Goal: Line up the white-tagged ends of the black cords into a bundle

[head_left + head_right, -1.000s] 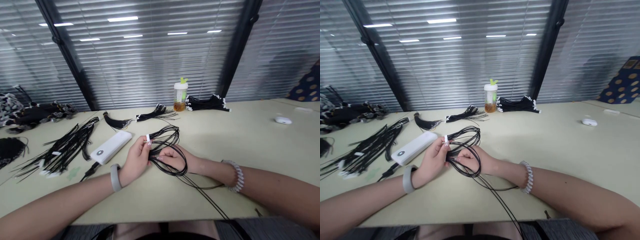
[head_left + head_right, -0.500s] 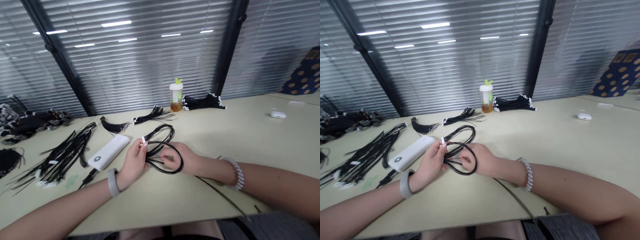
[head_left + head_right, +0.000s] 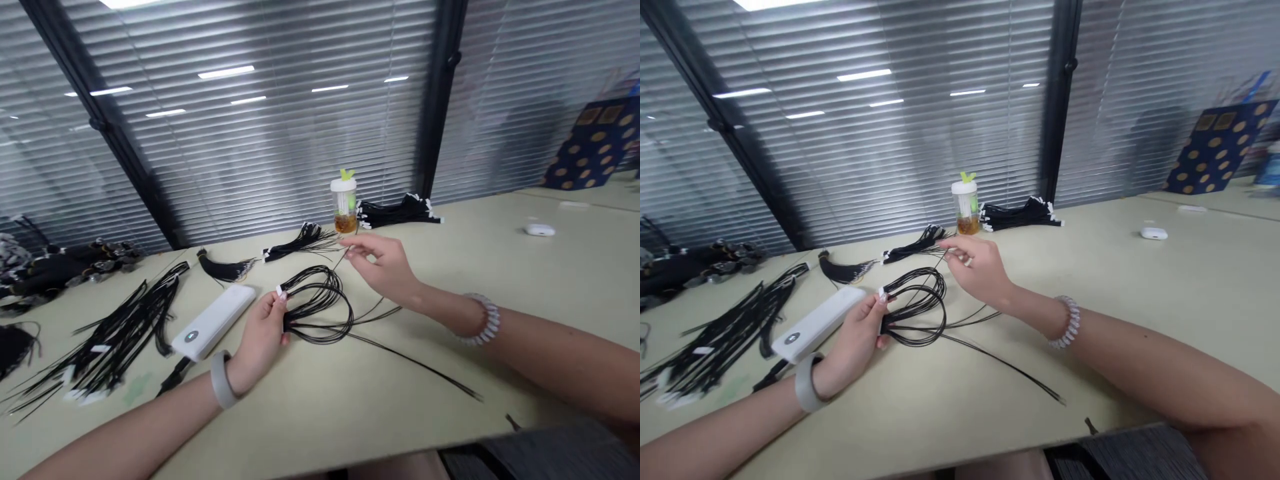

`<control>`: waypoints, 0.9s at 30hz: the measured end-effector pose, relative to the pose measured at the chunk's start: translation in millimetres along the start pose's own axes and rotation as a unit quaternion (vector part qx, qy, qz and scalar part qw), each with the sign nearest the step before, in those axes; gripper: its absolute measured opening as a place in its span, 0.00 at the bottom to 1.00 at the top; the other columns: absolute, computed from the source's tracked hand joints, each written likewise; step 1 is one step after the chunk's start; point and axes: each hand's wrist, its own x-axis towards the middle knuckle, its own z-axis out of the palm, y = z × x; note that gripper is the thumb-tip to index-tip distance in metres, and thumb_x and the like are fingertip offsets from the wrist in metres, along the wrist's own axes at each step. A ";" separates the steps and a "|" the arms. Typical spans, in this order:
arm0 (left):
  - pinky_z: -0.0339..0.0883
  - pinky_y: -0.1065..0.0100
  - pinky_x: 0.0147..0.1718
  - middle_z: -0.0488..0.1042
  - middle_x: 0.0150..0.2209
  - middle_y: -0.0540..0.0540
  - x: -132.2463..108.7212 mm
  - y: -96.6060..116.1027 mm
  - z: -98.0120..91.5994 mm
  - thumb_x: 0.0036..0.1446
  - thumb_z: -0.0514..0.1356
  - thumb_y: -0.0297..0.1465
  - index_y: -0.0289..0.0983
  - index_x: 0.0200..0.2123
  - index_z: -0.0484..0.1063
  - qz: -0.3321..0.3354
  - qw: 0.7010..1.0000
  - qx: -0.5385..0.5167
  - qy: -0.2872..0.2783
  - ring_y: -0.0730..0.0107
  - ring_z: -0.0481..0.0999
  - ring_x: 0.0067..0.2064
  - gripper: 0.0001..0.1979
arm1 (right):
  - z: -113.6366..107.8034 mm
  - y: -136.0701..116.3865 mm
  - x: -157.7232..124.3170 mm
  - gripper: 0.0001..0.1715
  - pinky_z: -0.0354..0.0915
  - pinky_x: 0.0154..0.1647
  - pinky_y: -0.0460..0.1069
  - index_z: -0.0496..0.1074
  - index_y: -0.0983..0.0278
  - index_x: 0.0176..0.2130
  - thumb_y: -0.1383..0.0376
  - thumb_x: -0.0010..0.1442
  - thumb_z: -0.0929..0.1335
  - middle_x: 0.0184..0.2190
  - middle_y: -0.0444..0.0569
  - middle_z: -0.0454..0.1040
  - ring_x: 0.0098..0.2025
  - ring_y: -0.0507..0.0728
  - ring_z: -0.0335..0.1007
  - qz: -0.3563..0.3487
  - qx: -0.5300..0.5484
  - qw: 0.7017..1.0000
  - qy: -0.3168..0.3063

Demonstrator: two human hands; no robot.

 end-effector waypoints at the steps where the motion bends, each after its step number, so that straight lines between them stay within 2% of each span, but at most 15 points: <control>1: 0.55 0.77 0.12 0.54 0.22 0.55 -0.3 0.2 0.1 0.57 0.53 0.43 0.36 0.28 0.60 -0.003 1.000 -0.002 -0.002 0.80 0.54 0.19 0.16 | 0.3 -2.8 0.7 0.09 0.65 0.37 0.48 0.74 0.63 0.37 0.67 0.53 0.66 0.38 0.50 0.74 0.39 0.54 0.69 0.019 0.072 0.997 0.017; 2: 0.55 0.77 0.12 0.54 0.22 0.55 -0.5 -0.1 0.1 0.57 0.53 0.44 0.36 0.28 0.60 -0.005 1.000 -0.005 -0.005 0.80 0.54 0.19 0.16 | 1.0 -5.7 0.8 0.10 0.66 0.41 0.49 0.74 0.63 0.38 0.66 0.54 0.66 0.42 0.51 0.72 0.43 0.55 0.69 0.047 0.138 0.989 0.030; 4: 0.55 0.77 0.12 0.54 0.23 0.55 -1.2 -1.6 -0.6 0.57 0.52 0.45 0.36 0.28 0.60 -0.001 1.000 -0.001 -0.016 0.80 0.54 0.19 0.17 | 3.3 -10.6 -0.6 0.13 0.68 0.41 0.51 0.71 0.63 0.43 0.62 0.58 0.65 0.40 0.51 0.72 0.38 0.53 0.71 0.116 0.227 0.967 0.023; 7: 0.54 0.77 0.11 0.55 0.22 0.56 -2.4 -4.4 -2.0 0.57 0.51 0.46 0.36 0.28 0.61 0.015 0.999 0.026 -0.027 0.81 0.54 0.17 0.18 | 8.6 -12.2 -5.6 0.24 0.69 0.33 0.50 0.60 0.63 0.56 0.63 0.61 0.62 0.29 0.45 0.72 0.24 0.49 0.68 0.174 0.258 0.948 -0.061; 9: 0.52 0.77 0.11 0.55 0.22 0.56 -3.4 -4.3 -2.3 0.57 0.51 0.46 0.36 0.27 0.60 0.019 0.999 0.039 -0.029 0.82 0.55 0.16 0.18 | 13.5 -8.4 -9.9 0.27 0.68 0.33 0.49 0.56 0.64 0.58 0.67 0.60 0.62 0.28 0.44 0.72 0.25 0.49 0.69 0.189 0.243 0.945 -0.109; 12: 0.51 0.77 0.10 0.54 0.20 0.57 -5.1 -0.1 -1.3 0.57 0.51 0.46 0.37 0.25 0.59 0.009 0.998 0.049 -0.028 0.81 0.55 0.15 0.19 | 22.2 0.1 -17.6 0.14 0.67 0.33 0.47 0.68 0.66 0.44 0.67 0.58 0.63 0.29 0.47 0.72 0.29 0.50 0.70 0.216 0.207 0.941 -0.158; 14: 0.50 0.77 0.10 0.54 0.19 0.57 -6.2 4.0 -0.2 0.57 0.50 0.46 0.37 0.25 0.58 0.002 0.998 0.057 -0.036 0.81 0.54 0.15 0.19 | 27.2 3.4 -23.5 0.07 0.65 0.30 0.46 0.71 0.66 0.35 0.66 0.56 0.65 0.26 0.45 0.72 0.27 0.50 0.68 0.208 0.158 0.946 -0.193; 17: 0.51 0.76 0.11 0.55 0.18 0.57 -7.6 8.7 1.1 0.57 0.50 0.46 0.37 0.25 0.59 0.008 0.996 0.076 -0.056 0.81 0.55 0.14 0.19 | 31.8 2.0 -32.6 0.07 0.58 0.25 0.44 0.72 0.65 0.28 0.64 0.54 0.67 0.21 0.42 0.70 0.24 0.48 0.62 0.162 0.084 0.960 -0.212; 20: 0.51 0.75 0.11 0.54 0.17 0.57 -8.4 10.3 1.7 0.57 0.49 0.48 0.37 0.25 0.59 0.014 0.994 0.094 -0.057 0.81 0.55 0.13 0.20 | 34.3 -2.6 -39.5 0.08 0.55 0.24 0.44 0.73 0.65 0.26 0.63 0.54 0.67 0.21 0.42 0.69 0.23 0.48 0.60 0.133 0.045 0.967 -0.211; 27: 0.53 0.75 0.11 0.56 0.18 0.56 -10.3 11.7 1.8 0.56 0.49 0.49 0.36 0.25 0.60 0.007 0.990 0.112 -0.082 0.81 0.56 0.13 0.21 | 36.0 -5.3 -44.0 0.11 0.51 0.21 0.43 0.69 0.66 0.24 0.63 0.55 0.66 0.18 0.41 0.66 0.21 0.47 0.56 0.125 0.044 0.972 -0.195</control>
